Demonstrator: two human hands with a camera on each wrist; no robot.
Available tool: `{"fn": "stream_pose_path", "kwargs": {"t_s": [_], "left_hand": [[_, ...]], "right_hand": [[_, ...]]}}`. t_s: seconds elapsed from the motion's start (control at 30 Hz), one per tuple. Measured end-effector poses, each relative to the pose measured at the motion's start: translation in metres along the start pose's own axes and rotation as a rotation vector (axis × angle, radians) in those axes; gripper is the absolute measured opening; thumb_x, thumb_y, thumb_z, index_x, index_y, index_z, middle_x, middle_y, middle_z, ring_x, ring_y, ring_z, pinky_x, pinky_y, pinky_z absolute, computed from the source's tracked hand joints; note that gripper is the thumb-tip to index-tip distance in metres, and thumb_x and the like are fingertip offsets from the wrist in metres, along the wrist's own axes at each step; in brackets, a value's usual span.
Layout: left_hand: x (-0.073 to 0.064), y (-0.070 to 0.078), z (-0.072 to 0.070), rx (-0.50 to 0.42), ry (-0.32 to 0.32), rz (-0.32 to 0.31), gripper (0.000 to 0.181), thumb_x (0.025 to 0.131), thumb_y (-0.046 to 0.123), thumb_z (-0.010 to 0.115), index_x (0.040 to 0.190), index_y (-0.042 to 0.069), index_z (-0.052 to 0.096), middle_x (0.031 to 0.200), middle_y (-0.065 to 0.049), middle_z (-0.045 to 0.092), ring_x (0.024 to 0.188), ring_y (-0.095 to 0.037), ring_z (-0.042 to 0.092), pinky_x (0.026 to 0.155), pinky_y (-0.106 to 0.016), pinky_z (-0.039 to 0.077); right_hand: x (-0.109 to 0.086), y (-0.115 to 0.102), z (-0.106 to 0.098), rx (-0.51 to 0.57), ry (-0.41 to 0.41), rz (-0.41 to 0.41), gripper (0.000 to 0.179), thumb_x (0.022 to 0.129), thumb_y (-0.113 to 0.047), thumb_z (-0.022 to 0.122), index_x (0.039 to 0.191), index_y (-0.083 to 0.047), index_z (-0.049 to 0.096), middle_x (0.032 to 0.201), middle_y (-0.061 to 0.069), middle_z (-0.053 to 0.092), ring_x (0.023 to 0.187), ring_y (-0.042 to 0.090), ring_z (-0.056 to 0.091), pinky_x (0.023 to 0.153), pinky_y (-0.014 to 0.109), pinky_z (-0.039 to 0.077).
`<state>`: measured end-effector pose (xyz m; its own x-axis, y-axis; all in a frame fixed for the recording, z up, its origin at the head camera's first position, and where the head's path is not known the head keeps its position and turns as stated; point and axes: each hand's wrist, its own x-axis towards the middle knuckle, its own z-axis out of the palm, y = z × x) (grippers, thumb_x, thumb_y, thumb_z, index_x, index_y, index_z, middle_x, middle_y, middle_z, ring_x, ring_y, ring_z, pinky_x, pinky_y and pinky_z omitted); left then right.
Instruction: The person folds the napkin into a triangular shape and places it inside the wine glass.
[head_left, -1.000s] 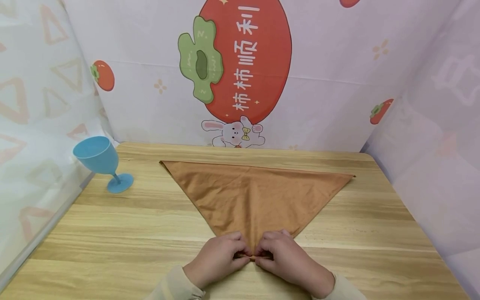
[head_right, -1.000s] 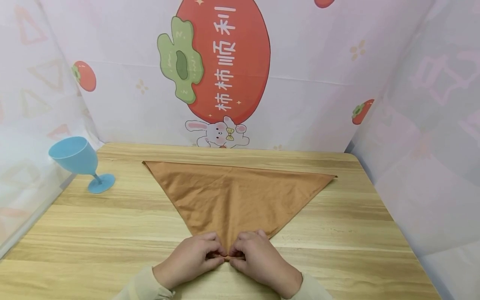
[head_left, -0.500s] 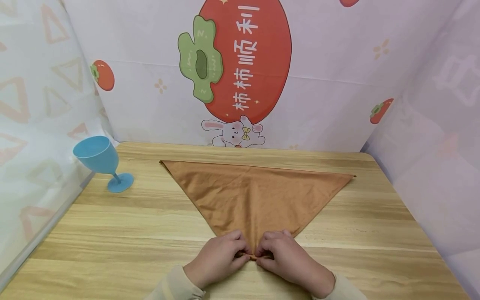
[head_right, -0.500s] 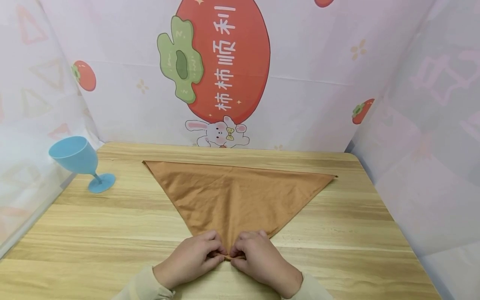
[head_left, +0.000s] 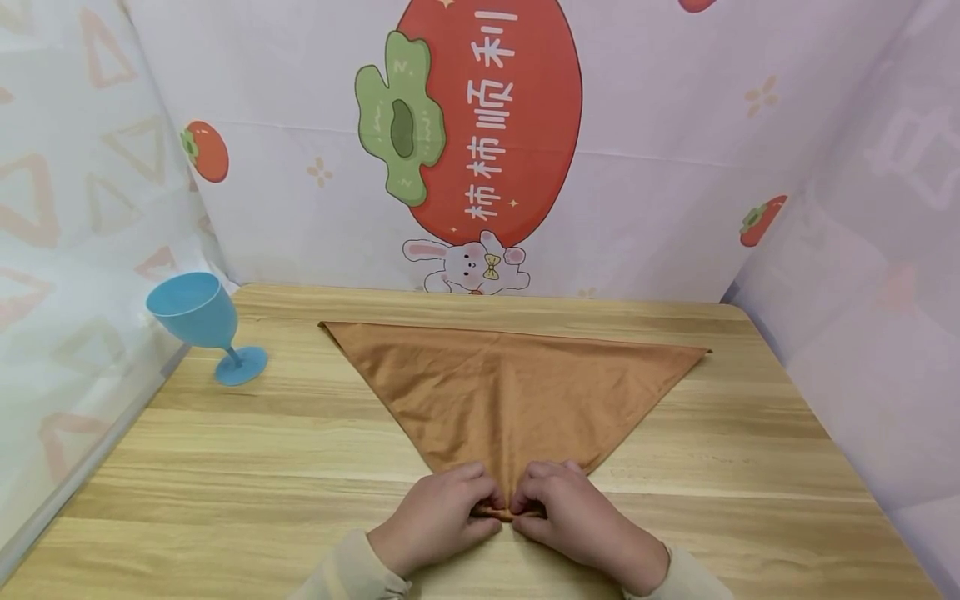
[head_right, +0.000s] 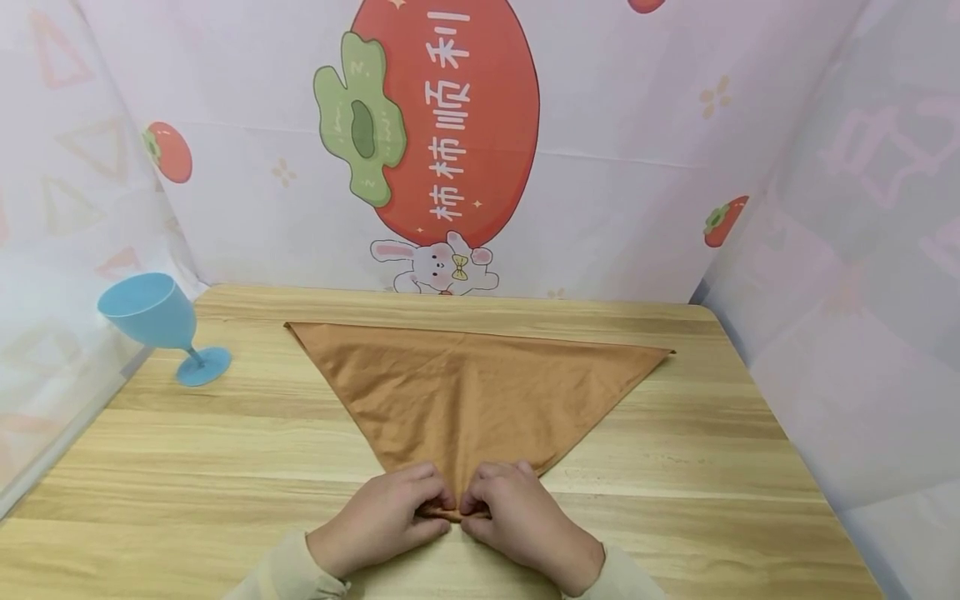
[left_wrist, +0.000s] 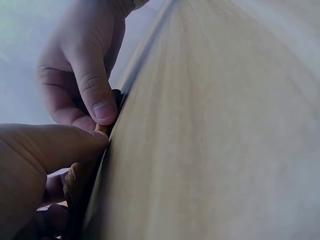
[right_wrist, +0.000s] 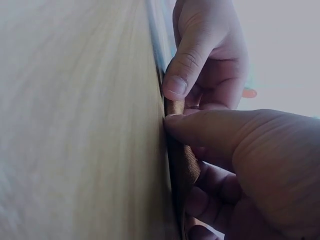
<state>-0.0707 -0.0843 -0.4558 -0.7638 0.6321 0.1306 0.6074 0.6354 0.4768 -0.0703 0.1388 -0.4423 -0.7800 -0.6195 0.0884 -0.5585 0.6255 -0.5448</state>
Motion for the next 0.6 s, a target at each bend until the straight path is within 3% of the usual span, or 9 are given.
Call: {"fn": "stream_pose_path", "kwargs": {"t_s": [0.37, 0.6], "left_hand": [[0.0034, 0.0034, -0.0019, 0.011, -0.009, -0.027, 0.014, 0.087, 0.031, 0.078, 0.084, 0.029, 0.065, 0.08, 0.019, 0.047, 0.063, 0.006, 0.04, 0.054, -0.015, 0.036], [0.006, 0.0087, -0.0062, 0.105, -0.001, 0.012, 0.009, 0.086, 0.031, 0.079, 0.08, 0.031, 0.071, 0.078, 0.018, 0.047, 0.064, 0.005, 0.039, 0.053, -0.014, 0.034]], "right_hand": [[0.0005, 0.0008, 0.0005, -0.02, -0.023, 0.003, 0.01, 0.087, -0.021, 0.08, 0.085, -0.027, 0.071, 0.085, -0.022, 0.056, 0.076, -0.004, 0.051, 0.071, 0.024, 0.031], [0.0004, -0.0006, -0.0009, -0.041, -0.048, 0.012, 0.007, 0.089, -0.023, 0.077, 0.087, -0.026, 0.071, 0.087, -0.022, 0.053, 0.077, -0.005, 0.05, 0.073, 0.025, 0.033]]}}
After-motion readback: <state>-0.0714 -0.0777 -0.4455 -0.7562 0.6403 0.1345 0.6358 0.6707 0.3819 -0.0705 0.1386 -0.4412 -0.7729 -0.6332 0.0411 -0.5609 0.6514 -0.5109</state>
